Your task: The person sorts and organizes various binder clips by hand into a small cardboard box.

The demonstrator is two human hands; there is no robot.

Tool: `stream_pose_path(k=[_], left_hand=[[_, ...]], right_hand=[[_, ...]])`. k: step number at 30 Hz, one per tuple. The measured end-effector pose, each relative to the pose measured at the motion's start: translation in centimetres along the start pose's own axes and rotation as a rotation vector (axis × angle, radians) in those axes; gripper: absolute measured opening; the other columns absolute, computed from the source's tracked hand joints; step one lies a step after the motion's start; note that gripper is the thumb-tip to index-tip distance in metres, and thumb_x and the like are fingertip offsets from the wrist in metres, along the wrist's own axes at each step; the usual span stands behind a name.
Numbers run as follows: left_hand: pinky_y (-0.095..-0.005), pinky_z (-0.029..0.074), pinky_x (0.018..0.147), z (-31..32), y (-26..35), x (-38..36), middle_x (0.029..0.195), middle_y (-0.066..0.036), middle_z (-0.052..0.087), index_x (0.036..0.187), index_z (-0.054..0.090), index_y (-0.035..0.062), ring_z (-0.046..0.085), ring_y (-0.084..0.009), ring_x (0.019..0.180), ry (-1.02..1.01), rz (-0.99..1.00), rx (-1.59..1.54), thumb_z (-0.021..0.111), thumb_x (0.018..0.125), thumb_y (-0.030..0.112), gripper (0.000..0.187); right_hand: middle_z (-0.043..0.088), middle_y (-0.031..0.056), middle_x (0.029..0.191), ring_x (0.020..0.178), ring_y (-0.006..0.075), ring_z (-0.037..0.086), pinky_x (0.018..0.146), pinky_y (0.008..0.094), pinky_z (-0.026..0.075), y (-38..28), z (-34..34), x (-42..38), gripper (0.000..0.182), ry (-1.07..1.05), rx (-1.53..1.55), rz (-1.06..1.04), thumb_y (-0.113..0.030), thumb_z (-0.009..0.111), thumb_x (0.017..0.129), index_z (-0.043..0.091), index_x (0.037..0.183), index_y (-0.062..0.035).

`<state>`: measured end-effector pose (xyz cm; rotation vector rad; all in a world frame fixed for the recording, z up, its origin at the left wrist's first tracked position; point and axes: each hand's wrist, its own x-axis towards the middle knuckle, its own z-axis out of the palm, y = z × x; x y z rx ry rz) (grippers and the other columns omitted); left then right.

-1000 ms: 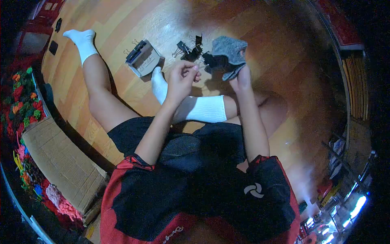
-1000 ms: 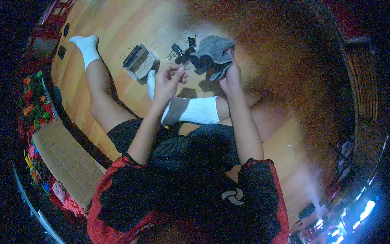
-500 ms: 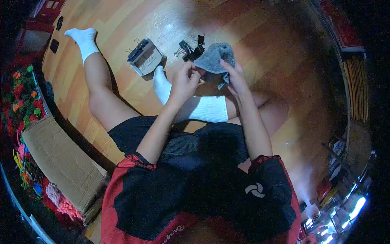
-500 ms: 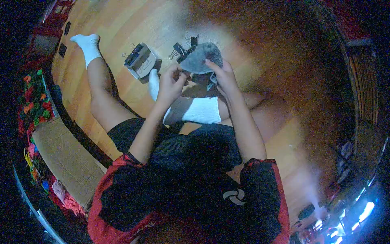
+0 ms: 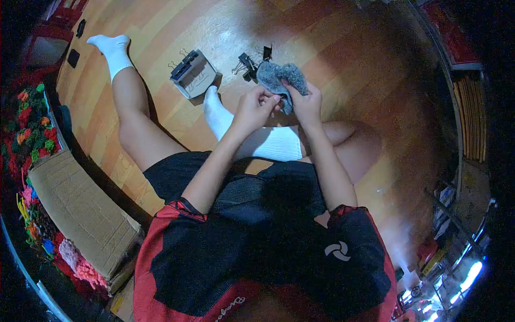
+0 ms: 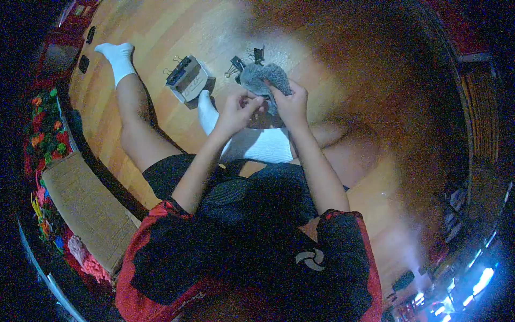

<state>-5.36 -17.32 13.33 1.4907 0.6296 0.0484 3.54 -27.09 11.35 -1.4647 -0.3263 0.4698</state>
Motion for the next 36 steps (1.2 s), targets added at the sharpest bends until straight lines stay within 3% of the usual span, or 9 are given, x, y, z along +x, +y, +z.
stream_pose_path(k=[4, 6, 9, 13, 16, 20, 24, 28, 36], left_hand=[[-0.0197, 0.040, 0.044, 0.4, -0.4, 0.3, 0.061, -0.004, 0.056, 0.079, 0.054, -0.0021, 0.051, -0.0072, 0.049, -0.023, -0.016, -0.048, 0.055, 0.078, 0.011, 0.013], [-0.0200, 0.040, 0.043, 0.3, -0.6, 0.6, 0.061, -0.004, 0.056, 0.080, 0.054, -0.0022, 0.051, -0.0073, 0.049, -0.054, -0.037, -0.083, 0.055, 0.079, 0.010, 0.012], [-0.0200, 0.041, 0.044, 0.0, -1.0, 0.8, 0.060, -0.004, 0.056, 0.080, 0.054, -0.0026, 0.051, -0.0077, 0.048, -0.030, -0.029, -0.113, 0.054, 0.079, 0.010, 0.012], [-0.0206, 0.043, 0.046, -1.4, -0.9, 0.9, 0.063, -0.007, 0.056, 0.081, 0.054, -0.0031, 0.051, -0.0088, 0.052, 0.020, -0.079, -0.164, 0.052, 0.080, 0.008, 0.012], [-0.0210, 0.044, 0.049, -3.0, -1.2, 0.8, 0.068, -0.008, 0.056, 0.084, 0.053, -0.0029, 0.052, -0.0093, 0.056, 0.100, -0.150, -0.298, 0.050, 0.081, 0.007, 0.011], [-0.0199, 0.045, 0.054, -3.6, -1.6, 0.1, 0.071, -0.006, 0.054, 0.087, 0.051, -0.0002, 0.050, -0.0096, 0.060, 0.058, -0.252, -0.562, 0.048, 0.082, 0.009, 0.011], [-0.0198, 0.042, 0.054, -3.3, -2.4, 0.3, 0.069, -0.004, 0.051, 0.085, 0.050, 0.0019, 0.047, -0.0093, 0.059, -0.169, -0.390, -1.056, 0.049, 0.083, 0.014, 0.012], [-0.0217, 0.038, 0.051, -1.6, -1.2, -0.6, 0.068, -0.004, 0.050, 0.083, 0.048, 0.0036, 0.044, -0.0097, 0.056, -0.032, -0.445, -0.828, 0.044, 0.083, 0.012, 0.009], [-0.0199, 0.034, 0.048, -1.2, -0.5, -0.9, 0.063, -0.001, 0.046, 0.083, 0.047, 0.0040, 0.041, -0.0071, 0.053, -0.210, -0.399, -0.691, 0.041, 0.083, 0.009, 0.008]], right_hand=[[0.061, 0.0069, 0.067, 0.058, 0.0111, 0.055, 0.054, 0.0252, 0.043, 0.3, -0.7, 0.3, 0.021, 0.067, -0.175, -0.029, -0.019, 0.063, 0.073, 0.061, 0.076, 0.0015], [0.059, 0.0149, 0.061, 0.052, 0.0208, 0.057, 0.052, 0.0285, 0.043, -1.2, -1.0, 0.3, 0.029, 0.080, -0.743, -0.004, -0.027, 0.064, 0.070, 0.061, 0.074, 0.0013], [0.054, 0.0219, 0.059, 0.053, 0.0294, 0.055, 0.053, 0.0322, 0.044, -0.9, -1.1, 0.6, 0.034, 0.071, -0.753, 0.099, -0.032, 0.064, 0.068, 0.061, 0.074, 0.0013], [0.059, 0.0166, 0.063, 0.055, 0.0268, 0.058, 0.056, 0.0328, 0.045, 0.9, -2.1, 1.4, 0.032, 0.120, -0.693, 0.006, -0.029, 0.063, 0.070, 0.061, 0.079, 0.0006], [0.061, 0.0053, 0.083, 0.069, 0.0181, 0.059, 0.064, 0.0306, 0.047, -1.1, -3.1, 1.9, 0.031, 0.270, 0.083, 0.266, -0.026, 0.061, 0.075, 0.058, 0.095, -0.0025], [0.058, 0.0062, 0.094, 0.084, 0.0137, 0.056, 0.075, 0.0252, 0.044, -1.0, -3.4, 2.5, 0.036, 0.227, 0.331, 0.401, -0.028, 0.054, 0.081, 0.051, 0.105, -0.0022], [0.056, 0.0055, 0.099, 0.089, 0.0132, 0.052, 0.078, 0.0257, 0.040, -0.8, -1.6, 1.6, 0.041, 0.069, 0.221, 0.446, -0.034, 0.052, 0.081, 0.051, 0.105, -0.0012], [0.056, 0.0055, 0.094, 0.085, 0.0123, 0.051, 0.077, 0.0263, 0.040, -1.5, -0.3, 0.1, 0.035, -0.320, -0.058, 0.281, -0.023, 0.059, 0.077, 0.049, 0.103, -0.0012], [0.057, 0.0066, 0.093, 0.084, 0.0128, 0.053, 0.076, 0.0261, 0.041, 0.1, -0.7, 0.5, 0.030, -0.358, -0.028, 0.122, -0.007, 0.059, 0.074, 0.050, 0.102, 0.0012]])
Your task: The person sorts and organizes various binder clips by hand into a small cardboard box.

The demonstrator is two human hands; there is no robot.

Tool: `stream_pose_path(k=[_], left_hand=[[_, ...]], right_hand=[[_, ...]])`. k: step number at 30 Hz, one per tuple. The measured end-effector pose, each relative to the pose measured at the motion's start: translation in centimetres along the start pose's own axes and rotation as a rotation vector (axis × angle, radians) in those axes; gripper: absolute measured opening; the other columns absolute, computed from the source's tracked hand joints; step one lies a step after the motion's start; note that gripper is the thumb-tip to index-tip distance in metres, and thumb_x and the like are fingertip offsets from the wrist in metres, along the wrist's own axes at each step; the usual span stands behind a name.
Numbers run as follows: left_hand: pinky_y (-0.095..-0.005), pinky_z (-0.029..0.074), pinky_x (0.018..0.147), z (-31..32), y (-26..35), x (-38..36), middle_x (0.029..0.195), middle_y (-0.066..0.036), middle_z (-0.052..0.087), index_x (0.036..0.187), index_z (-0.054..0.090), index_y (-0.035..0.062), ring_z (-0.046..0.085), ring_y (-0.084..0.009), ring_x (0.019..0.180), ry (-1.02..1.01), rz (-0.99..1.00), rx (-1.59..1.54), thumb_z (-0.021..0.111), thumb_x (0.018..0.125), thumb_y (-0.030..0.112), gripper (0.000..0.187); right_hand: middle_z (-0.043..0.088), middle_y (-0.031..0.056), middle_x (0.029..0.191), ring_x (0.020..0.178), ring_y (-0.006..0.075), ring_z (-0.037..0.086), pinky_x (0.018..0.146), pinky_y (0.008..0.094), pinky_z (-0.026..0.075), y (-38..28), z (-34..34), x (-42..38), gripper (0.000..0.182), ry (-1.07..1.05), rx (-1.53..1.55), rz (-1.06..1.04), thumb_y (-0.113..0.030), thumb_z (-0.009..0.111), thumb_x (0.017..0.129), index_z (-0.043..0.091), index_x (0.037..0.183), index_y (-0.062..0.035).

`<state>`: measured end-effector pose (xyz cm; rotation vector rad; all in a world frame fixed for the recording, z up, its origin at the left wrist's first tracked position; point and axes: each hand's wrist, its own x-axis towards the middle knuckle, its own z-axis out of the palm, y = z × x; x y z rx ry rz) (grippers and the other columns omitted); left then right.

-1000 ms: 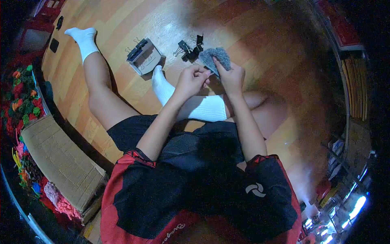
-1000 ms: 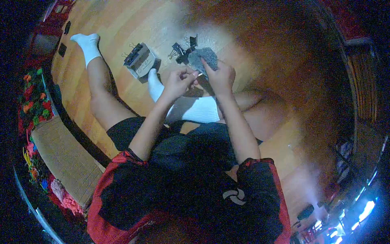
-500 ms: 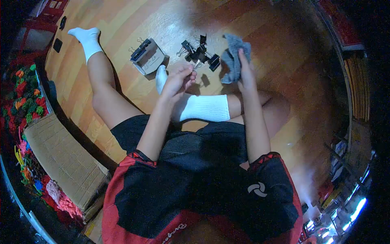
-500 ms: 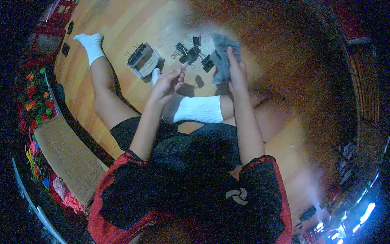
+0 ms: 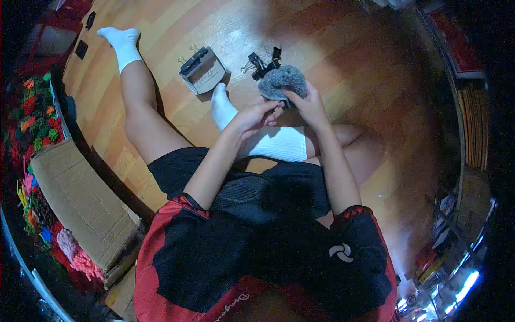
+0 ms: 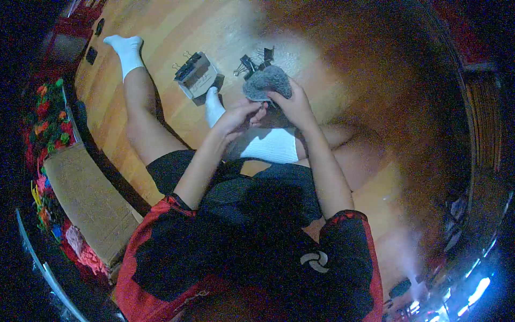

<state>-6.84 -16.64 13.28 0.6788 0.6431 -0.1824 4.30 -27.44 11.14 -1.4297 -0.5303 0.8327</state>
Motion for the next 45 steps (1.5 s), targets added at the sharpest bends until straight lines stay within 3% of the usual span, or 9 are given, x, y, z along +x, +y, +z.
stream_pose_path(k=[5, 11, 13, 14, 17, 21, 28, 39, 45], left_hand=[[-0.0193, 0.030, 0.046, -1.4, -0.2, -0.4, 0.058, 0.001, 0.040, 0.084, 0.046, 0.0041, 0.035, -0.0066, 0.049, -0.367, -0.091, -0.242, 0.040, 0.085, 0.014, 0.012], [-0.0221, 0.031, 0.049, -3.2, -0.6, -0.7, 0.059, 0.000, 0.037, 0.086, 0.045, 0.0040, 0.035, -0.0092, 0.052, -0.393, 0.031, -0.420, 0.036, 0.085, 0.015, 0.015], [-0.0229, 0.032, 0.050, -3.5, -0.3, -1.4, 0.059, -0.001, 0.037, 0.087, 0.045, 0.0036, 0.035, -0.0099, 0.053, -0.383, 0.056, -0.448, 0.035, 0.085, 0.014, 0.014], [-0.0223, 0.032, 0.050, -3.8, -0.2, -1.8, 0.058, 0.000, 0.037, 0.088, 0.045, 0.0035, 0.035, -0.0098, 0.052, -0.363, 0.081, -0.435, 0.035, 0.085, 0.014, 0.015], [-0.0214, 0.032, 0.049, -4.4, 0.0, -3.1, 0.057, 0.000, 0.038, 0.087, 0.047, 0.0031, 0.035, -0.0093, 0.050, -0.352, 0.108, -0.366, 0.036, 0.085, 0.014, 0.016], [-0.0203, 0.033, 0.045, -3.8, 0.0, -5.0, 0.055, -0.001, 0.043, 0.079, 0.050, 0.0031, 0.036, -0.0080, 0.044, -0.212, 0.110, -0.154, 0.040, 0.084, 0.016, 0.017], [-0.0187, 0.030, 0.040, -3.0, 0.5, -7.3, 0.050, 0.001, 0.044, 0.070, 0.051, 0.0050, 0.037, -0.0060, 0.042, -0.117, 0.249, 0.248, 0.042, 0.084, 0.018, 0.021], [-0.0191, 0.028, 0.039, -3.2, 1.0, -9.3, 0.050, 0.001, 0.042, 0.069, 0.049, 0.0047, 0.036, -0.0057, 0.042, -0.161, 0.299, 0.311, 0.041, 0.084, 0.018, 0.021], [-0.0193, 0.028, 0.039, -4.1, 0.9, -9.1, 0.049, 0.001, 0.042, 0.069, 0.049, 0.0046, 0.036, -0.0053, 0.041, -0.138, 0.379, 0.352, 0.042, 0.084, 0.018, 0.022]], right_hand=[[0.057, 0.0048, 0.091, 0.081, 0.0118, 0.053, 0.075, 0.0251, 0.042, -0.2, 0.1, -0.2, 0.026, 0.005, -0.030, 0.091, -0.004, 0.056, 0.074, 0.051, 0.099, 0.0010], [0.055, 0.0070, 0.094, 0.085, 0.0151, 0.052, 0.075, 0.0260, 0.041, 1.1, -2.0, 0.1, 0.032, 0.023, -0.180, 0.071, -0.005, 0.055, 0.073, 0.051, 0.104, -0.0001], [0.049, 0.0121, 0.109, 0.099, 0.0209, 0.047, 0.084, 0.0316, 0.037, 0.0, -0.7, -1.4, 0.043, -0.076, -1.280, -0.107, -0.011, 0.059, 0.072, 0.046, 0.111, -0.0019], [0.041, 0.0161, 0.120, 0.108, 0.0279, 0.041, 0.087, 0.0353, 0.035, -0.8, 0.0, -1.8, 0.057, -0.102, -1.228, -0.064, -0.020, 0.065, 0.068, 0.042, 0.118, -0.0053], [0.042, 0.0144, 0.120, 0.110, 0.0273, 0.040, 0.090, 0.0343, 0.033, -0.9, 1.3, -2.0, 0.058, -0.067, -0.612, -0.268, -0.022, 0.064, 0.069, 0.040, 0.120, -0.0066], [0.043, 0.0143, 0.120, 0.112, 0.0253, 0.039, 0.091, 0.0331, 0.032, -5.3, 4.8, -3.7, 0.056, -0.166, -0.411, -0.195, -0.020, 0.065, 0.068, 0.043, 0.118, -0.0050], [0.045, 0.0128, 0.118, 0.107, 0.0220, 0.045, 0.087, 0.0316, 0.037, -7.2, 6.5, -4.8, 0.054, -0.260, -0.527, -0.280, -0.013, 0.063, 0.068, 0.044, 0.118, -0.0060], [0.045, 0.0124, 0.119, 0.108, 0.0189, 0.044, 0.089, 0.0313, 0.036, -8.8, 7.7, -5.6, 0.058, -0.364, -0.615, -0.306, -0.009, 0.059, 0.067, 0.039, 0.121, -0.0038], [0.045, 0.0189, 0.117, 0.108, 0.0269, 0.045, 0.088, 0.0320, 0.036, -9.6, 9.0, -5.9, 0.059, -0.329, -0.830, -0.421, -0.007, 0.057, 0.066, 0.037, 0.121, -0.0025]])
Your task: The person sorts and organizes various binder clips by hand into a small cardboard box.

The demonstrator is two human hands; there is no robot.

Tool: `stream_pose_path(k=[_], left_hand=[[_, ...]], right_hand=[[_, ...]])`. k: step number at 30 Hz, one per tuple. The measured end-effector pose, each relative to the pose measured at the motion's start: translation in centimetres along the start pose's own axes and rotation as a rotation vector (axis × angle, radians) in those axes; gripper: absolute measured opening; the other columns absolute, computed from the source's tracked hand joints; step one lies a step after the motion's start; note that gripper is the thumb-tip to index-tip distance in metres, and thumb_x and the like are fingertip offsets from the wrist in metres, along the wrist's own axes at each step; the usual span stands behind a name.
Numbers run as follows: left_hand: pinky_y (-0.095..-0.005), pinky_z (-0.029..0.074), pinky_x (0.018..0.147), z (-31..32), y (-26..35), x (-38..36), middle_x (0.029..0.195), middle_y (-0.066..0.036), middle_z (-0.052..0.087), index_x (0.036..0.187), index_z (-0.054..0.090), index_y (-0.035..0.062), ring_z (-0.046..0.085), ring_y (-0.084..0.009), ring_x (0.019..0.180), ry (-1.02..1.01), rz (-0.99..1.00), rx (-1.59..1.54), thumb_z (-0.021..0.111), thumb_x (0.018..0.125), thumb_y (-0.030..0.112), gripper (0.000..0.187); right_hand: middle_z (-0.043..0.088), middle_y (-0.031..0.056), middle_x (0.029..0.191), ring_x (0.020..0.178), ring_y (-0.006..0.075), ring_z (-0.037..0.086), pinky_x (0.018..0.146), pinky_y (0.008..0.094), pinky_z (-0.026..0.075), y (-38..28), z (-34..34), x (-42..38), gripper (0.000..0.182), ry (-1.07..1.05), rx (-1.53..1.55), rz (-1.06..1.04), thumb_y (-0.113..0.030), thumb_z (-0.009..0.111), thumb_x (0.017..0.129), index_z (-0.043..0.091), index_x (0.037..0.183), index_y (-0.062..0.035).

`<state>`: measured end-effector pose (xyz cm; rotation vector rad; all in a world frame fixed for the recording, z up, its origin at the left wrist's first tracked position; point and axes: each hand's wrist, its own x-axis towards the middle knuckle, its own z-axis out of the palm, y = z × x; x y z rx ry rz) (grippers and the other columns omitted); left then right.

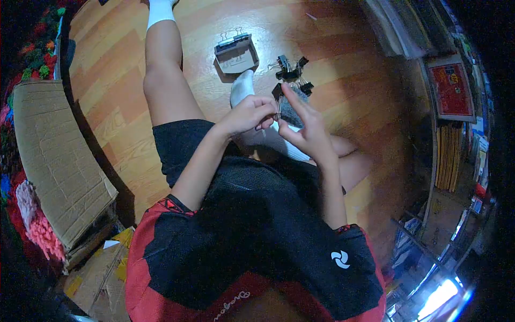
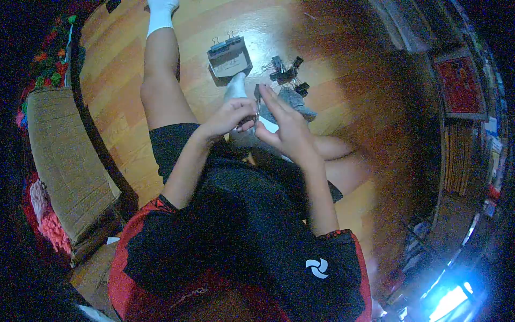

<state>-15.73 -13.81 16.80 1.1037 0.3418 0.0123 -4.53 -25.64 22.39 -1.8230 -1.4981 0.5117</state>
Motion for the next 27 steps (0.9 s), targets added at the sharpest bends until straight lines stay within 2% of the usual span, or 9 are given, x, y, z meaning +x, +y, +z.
stream_pose_path(k=[2, 6, 8, 14, 17, 19, 23, 26, 27], left_hand=[[-0.0193, 0.028, 0.039, -0.2, -0.2, 0.1, 0.049, 0.001, 0.042, 0.069, 0.049, 0.0047, 0.036, -0.0051, 0.041, -0.006, 0.007, -0.003, 0.042, 0.084, 0.018, 0.021], [-0.0187, 0.027, 0.039, -0.2, 0.0, -0.1, 0.050, 0.002, 0.042, 0.069, 0.049, 0.0050, 0.036, -0.0048, 0.041, -0.007, 0.024, 0.038, 0.042, 0.084, 0.019, 0.021], [-0.0186, 0.027, 0.039, -0.1, 0.3, -0.3, 0.050, 0.002, 0.042, 0.069, 0.049, 0.0051, 0.035, -0.0047, 0.041, 0.012, 0.011, 0.038, 0.042, 0.084, 0.019, 0.021], [-0.0172, 0.025, 0.038, -0.5, 1.4, -1.0, 0.050, 0.004, 0.036, 0.069, 0.045, 0.0059, 0.029, -0.0034, 0.040, 0.068, -0.085, -0.200, 0.040, 0.085, 0.018, 0.021], [-0.0168, 0.024, 0.037, -1.4, 1.6, -1.6, 0.049, 0.005, 0.033, 0.067, 0.042, 0.0074, 0.027, -0.0034, 0.040, -0.085, -0.234, -0.468, 0.039, 0.085, 0.020, 0.023], [-0.0166, 0.023, 0.035, -2.2, 0.6, -1.7, 0.046, 0.006, 0.027, 0.065, 0.036, 0.0102, 0.024, -0.0038, 0.037, -0.302, -0.345, -0.722, 0.034, 0.087, 0.020, 0.024], [-0.0162, 0.025, 0.036, -2.8, -0.6, -2.0, 0.047, 0.005, 0.028, 0.067, 0.037, 0.0104, 0.025, -0.0038, 0.037, -0.257, -0.308, -0.780, 0.033, 0.088, 0.024, 0.025], [-0.0170, 0.028, 0.039, -3.0, -0.6, -2.1, 0.053, 0.004, 0.037, 0.072, 0.040, 0.0090, 0.033, -0.0052, 0.042, -0.181, -0.226, -0.863, 0.033, 0.089, 0.032, 0.029], [-0.0175, 0.031, 0.042, -2.6, -0.5, -2.1, 0.055, 0.003, 0.040, 0.074, 0.042, 0.0081, 0.036, -0.0057, 0.045, -0.032, -0.215, -0.824, 0.034, 0.088, 0.034, 0.030]], right_hand=[[0.041, 0.0221, 0.118, 0.109, 0.0332, 0.041, 0.089, 0.0341, 0.036, 0.0, 0.3, 0.1, 0.060, -0.024, -0.041, 0.007, -0.011, 0.056, 0.068, 0.033, 0.124, -0.0042], [0.044, 0.0224, 0.114, 0.105, 0.0337, 0.045, 0.086, 0.0345, 0.038, -0.3, 0.8, 0.1, 0.058, -0.014, -0.022, 0.035, -0.008, 0.053, 0.069, 0.033, 0.124, -0.0052], [0.051, 0.0208, 0.106, 0.096, 0.0321, 0.051, 0.081, 0.0331, 0.041, 0.1, 1.3, -0.1, 0.054, 0.046, 0.047, 0.146, -0.004, 0.051, 0.070, 0.036, 0.122, -0.0071], [0.058, 0.0161, 0.093, 0.083, 0.0233, 0.059, 0.074, 0.0298, 0.044, 1.0, 1.8, -0.3, 0.046, 0.206, 0.243, 0.200, 0.002, 0.048, 0.070, 0.046, 0.114, -0.0076], [0.059, 0.0140, 0.091, 0.082, 0.0201, 0.059, 0.074, 0.0283, 0.044, 1.5, 0.8, -0.7, 0.040, 0.153, 0.225, 0.206, 0.003, 0.047, 0.071, 0.048, 0.110, -0.0054], [0.059, 0.0129, 0.090, 0.083, 0.0196, 0.058, 0.074, 0.0276, 0.044, 1.8, -0.2, -0.9, 0.037, 0.100, 0.244, 0.202, 0.003, 0.047, 0.071, 0.050, 0.107, -0.0042], [0.060, 0.0109, 0.090, 0.083, 0.0161, 0.058, 0.073, 0.0262, 0.044, 1.1, -0.4, -0.7, 0.027, 0.023, 0.354, 0.267, 0.002, 0.048, 0.073, 0.054, 0.100, -0.0005], [0.059, 0.0104, 0.089, 0.082, 0.0145, 0.058, 0.072, 0.0251, 0.045, 1.8, 0.6, -0.8, 0.027, 0.027, 0.437, 0.308, 0.002, 0.048, 0.075, 0.053, 0.101, 0.0008], [0.059, 0.0103, 0.089, 0.082, 0.0137, 0.058, 0.072, 0.0244, 0.045, 2.2, 1.1, -0.9, 0.028, 0.040, 0.434, 0.294, 0.002, 0.048, 0.075, 0.052, 0.102, 0.0016]])
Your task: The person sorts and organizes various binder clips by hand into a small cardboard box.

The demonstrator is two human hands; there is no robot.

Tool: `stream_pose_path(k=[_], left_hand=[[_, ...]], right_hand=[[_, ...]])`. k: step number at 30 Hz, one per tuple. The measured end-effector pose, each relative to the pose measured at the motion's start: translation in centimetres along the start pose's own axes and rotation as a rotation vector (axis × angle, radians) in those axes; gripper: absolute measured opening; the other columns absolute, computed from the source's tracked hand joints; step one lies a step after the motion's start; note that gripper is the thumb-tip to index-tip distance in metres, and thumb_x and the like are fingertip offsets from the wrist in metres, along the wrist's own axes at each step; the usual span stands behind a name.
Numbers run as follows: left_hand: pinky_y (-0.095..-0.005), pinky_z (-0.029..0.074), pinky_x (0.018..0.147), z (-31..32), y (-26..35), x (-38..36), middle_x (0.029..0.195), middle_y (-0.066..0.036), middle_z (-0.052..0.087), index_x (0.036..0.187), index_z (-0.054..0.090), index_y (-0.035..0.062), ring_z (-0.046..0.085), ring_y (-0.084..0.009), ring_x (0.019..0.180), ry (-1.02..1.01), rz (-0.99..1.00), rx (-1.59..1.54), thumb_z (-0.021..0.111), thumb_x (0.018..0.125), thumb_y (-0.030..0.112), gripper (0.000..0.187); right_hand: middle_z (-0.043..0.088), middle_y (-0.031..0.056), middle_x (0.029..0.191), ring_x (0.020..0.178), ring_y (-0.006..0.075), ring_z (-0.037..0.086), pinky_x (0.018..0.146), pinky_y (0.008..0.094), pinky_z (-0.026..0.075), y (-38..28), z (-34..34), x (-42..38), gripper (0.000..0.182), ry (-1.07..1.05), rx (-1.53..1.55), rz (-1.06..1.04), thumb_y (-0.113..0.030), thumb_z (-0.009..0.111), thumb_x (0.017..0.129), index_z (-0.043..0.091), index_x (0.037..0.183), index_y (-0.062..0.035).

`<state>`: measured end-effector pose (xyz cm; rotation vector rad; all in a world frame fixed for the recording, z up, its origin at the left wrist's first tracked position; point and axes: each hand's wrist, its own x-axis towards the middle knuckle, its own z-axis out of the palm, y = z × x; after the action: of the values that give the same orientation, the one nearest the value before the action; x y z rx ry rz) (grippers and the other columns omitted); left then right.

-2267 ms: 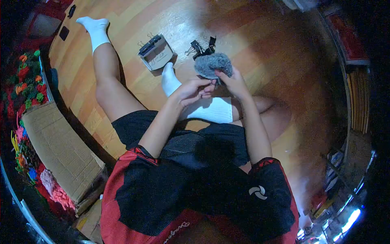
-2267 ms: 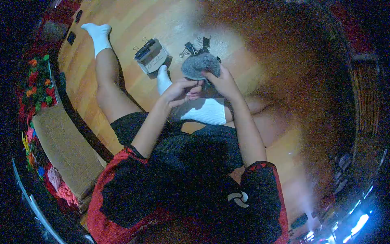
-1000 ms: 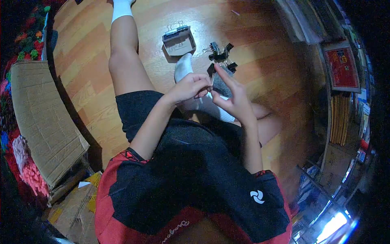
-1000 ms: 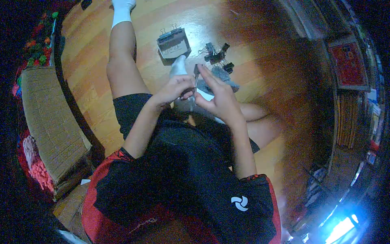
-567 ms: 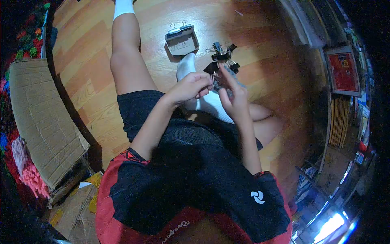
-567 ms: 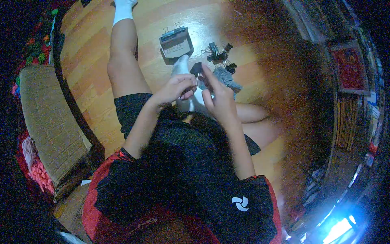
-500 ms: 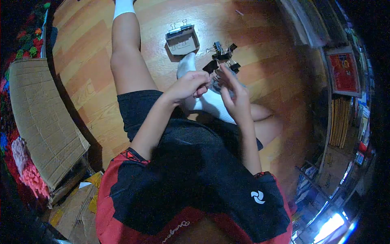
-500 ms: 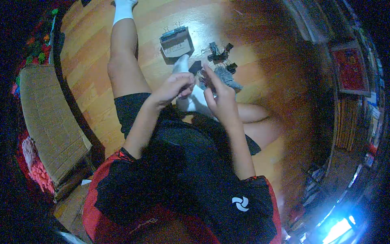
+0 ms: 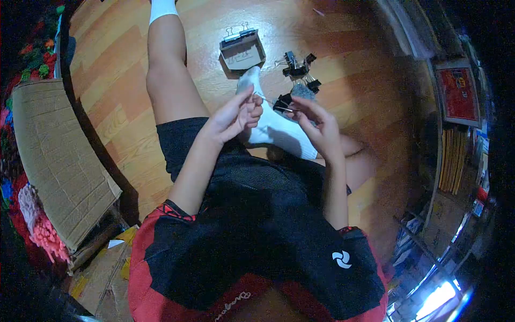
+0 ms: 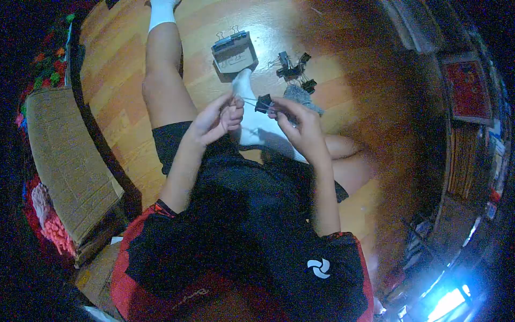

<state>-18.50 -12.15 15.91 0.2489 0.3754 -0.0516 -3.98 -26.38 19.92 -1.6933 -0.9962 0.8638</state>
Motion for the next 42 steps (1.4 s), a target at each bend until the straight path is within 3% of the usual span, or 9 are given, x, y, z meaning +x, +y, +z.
stream_pose_path(k=[4, 7, 11, 18, 25, 30, 36, 39, 42], left_hand=[[-0.0193, 0.036, 0.048, 2.1, -0.3, -0.4, 0.060, -0.001, 0.048, 0.079, 0.046, 0.0055, 0.043, -0.0065, 0.052, 0.314, 0.205, 0.449, 0.038, 0.088, 0.034, 0.031], [-0.0174, 0.031, 0.042, 1.3, -0.6, 0.4, 0.057, 0.002, 0.041, 0.075, 0.043, 0.0088, 0.038, -0.0053, 0.048, 0.285, 0.308, 0.628, 0.036, 0.088, 0.034, 0.029], [-0.0177, 0.035, 0.046, 1.2, -0.7, 0.8, 0.057, 0.001, 0.046, 0.074, 0.048, 0.0061, 0.041, -0.0050, 0.048, 0.113, 0.214, 0.513, 0.040, 0.087, 0.034, 0.032], [-0.0171, 0.033, 0.042, 0.9, -2.4, 2.2, 0.063, 0.001, 0.052, 0.084, 0.055, 0.0053, 0.041, -0.0047, 0.047, 0.354, 0.150, 0.674, 0.042, 0.086, 0.034, 0.032], [-0.0189, 0.042, 0.054, 0.1, -2.0, 1.7, 0.074, -0.003, 0.057, 0.089, 0.054, 0.0018, 0.052, -0.0073, 0.061, 0.354, 0.305, 0.685, 0.049, 0.084, 0.024, 0.024], [-0.0199, 0.044, 0.058, -0.2, -2.3, 1.7, 0.079, -0.005, 0.058, 0.089, 0.054, -0.0005, 0.054, -0.0081, 0.068, 0.352, 0.396, 0.803, 0.054, 0.081, 0.017, 0.020], [-0.0203, 0.044, 0.061, -1.0, -2.3, 2.2, 0.079, -0.006, 0.058, 0.089, 0.054, -0.0006, 0.054, -0.0086, 0.072, 0.294, 0.501, 0.650, 0.056, 0.079, 0.015, 0.018], [-0.0212, 0.044, 0.063, -1.2, -2.2, 2.1, 0.080, -0.006, 0.058, 0.090, 0.055, -0.0008, 0.054, -0.0089, 0.071, 0.357, 0.585, 0.855, 0.058, 0.078, 0.015, 0.020], [-0.0228, 0.043, 0.064, -2.0, -2.2, 2.1, 0.080, -0.006, 0.059, 0.090, 0.057, -0.0010, 0.054, -0.0094, 0.070, 0.375, 0.647, 1.016, 0.060, 0.076, 0.017, 0.023]], right_hand=[[0.059, 0.0106, 0.088, 0.080, 0.0150, 0.058, 0.072, 0.0250, 0.045, 0.9, 0.6, -0.1, 0.026, 0.068, 0.115, 0.043, 0.003, 0.047, 0.076, 0.051, 0.102, 0.0038], [0.058, 0.0111, 0.086, 0.077, 0.0156, 0.058, 0.072, 0.0263, 0.045, 1.0, 0.6, -0.2, 0.024, 0.054, 0.309, 0.088, 0.002, 0.047, 0.078, 0.051, 0.101, 0.0057], [0.058, 0.0103, 0.087, 0.075, 0.0153, 0.057, 0.071, 0.0270, 0.046, 1.2, 0.8, -0.5, 0.022, -0.022, 0.436, 0.058, 0.000, 0.048, 0.080, 0.052, 0.100, 0.0064], [0.058, 0.0103, 0.090, 0.076, 0.0144, 0.057, 0.070, 0.0249, 0.046, 0.3, 1.4, -0.3, 0.023, -0.034, 0.524, 0.105, 0.000, 0.049, 0.079, 0.052, 0.101, 0.0061], [0.058, 0.0101, 0.092, 0.080, 0.0156, 0.057, 0.074, 0.0260, 0.046, 0.8, 1.8, 0.0, 0.025, 0.036, 0.383, 0.187, -0.001, 0.054, 0.077, 0.053, 0.102, 0.0038], [0.053, 0.0077, 0.104, 0.088, 0.0125, 0.052, 0.078, 0.0247, 0.042, 1.1, 2.2, 0.8, 0.038, 0.134, 0.027, -0.040, -0.004, 0.059, 0.074, 0.048, 0.110, 0.0010], [0.053, 0.0058, 0.103, 0.087, 0.0111, 0.051, 0.078, 0.0235, 0.041, 2.1, 1.9, 1.5, 0.044, 0.065, 0.065, 0.047, -0.006, 0.062, 0.073, 0.046, 0.113, -0.0004], [0.055, 0.0088, 0.095, 0.083, 0.0139, 0.052, 0.072, 0.0231, 0.042, 1.7, 1.8, 1.6, 0.046, 0.026, 0.329, 0.218, -0.014, 0.067, 0.068, 0.050, 0.108, -0.0003], [0.056, 0.0079, 0.094, 0.081, 0.0122, 0.052, 0.071, 0.0231, 0.042, 1.7, 1.7, 1.9, 0.046, 0.010, 0.134, 0.157, -0.014, 0.067, 0.068, 0.050, 0.108, 0.0004]])
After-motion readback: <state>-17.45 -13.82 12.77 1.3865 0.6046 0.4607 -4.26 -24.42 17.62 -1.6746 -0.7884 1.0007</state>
